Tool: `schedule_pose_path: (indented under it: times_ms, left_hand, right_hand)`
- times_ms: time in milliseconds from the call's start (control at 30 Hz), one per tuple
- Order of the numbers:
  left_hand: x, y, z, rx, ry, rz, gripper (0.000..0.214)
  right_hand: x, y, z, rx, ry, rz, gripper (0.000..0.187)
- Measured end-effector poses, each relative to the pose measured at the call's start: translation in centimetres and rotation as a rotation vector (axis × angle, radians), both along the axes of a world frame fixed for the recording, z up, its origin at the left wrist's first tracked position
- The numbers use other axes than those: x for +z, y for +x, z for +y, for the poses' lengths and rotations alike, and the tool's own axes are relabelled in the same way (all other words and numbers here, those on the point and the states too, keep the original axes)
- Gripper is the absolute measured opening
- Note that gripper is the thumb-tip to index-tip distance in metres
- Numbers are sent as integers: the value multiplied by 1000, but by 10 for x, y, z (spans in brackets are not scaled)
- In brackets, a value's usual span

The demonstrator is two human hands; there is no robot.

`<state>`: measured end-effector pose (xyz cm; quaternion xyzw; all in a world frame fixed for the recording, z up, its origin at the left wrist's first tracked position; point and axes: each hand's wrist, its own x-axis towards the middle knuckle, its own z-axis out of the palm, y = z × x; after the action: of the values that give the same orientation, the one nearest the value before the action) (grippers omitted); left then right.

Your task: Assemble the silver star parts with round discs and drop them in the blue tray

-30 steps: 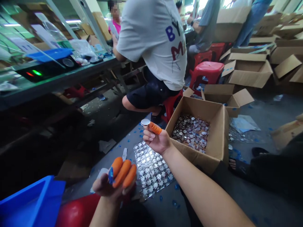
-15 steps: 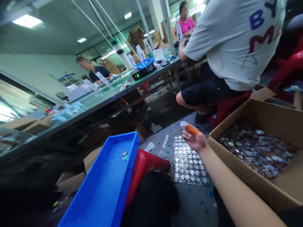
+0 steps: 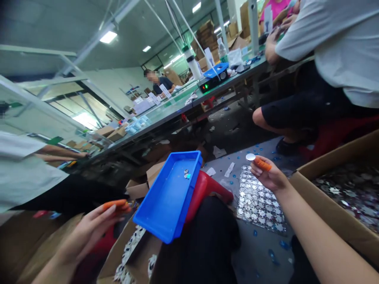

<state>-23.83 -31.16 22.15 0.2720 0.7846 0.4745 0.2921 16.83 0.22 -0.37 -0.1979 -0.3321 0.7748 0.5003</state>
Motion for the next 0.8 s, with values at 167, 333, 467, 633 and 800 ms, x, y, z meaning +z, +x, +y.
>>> schedule_pose_path:
  times_ms: [167,333,467,633,800]
  left_hand:
    - [-34,73,88,-328,353,-459,31]
    - [-87,146,177,-534,286,-273,33]
    - [-154,196,253,-755,325,371,31]
    - [-226,228,311,-919,467,390,27]
    - [-257,227,322,-889,347,260,43]
  right_hand:
    - [-2,-4,-4,49,24,-9,24]
    - [-1,-6,-3,58,42,-161,36]
    - [-5,-3,12,67,126,-460,39]
    - [-15,5,26,-39,181,-788,14]
    - [-20,12,33,-36,220,-1036,15]
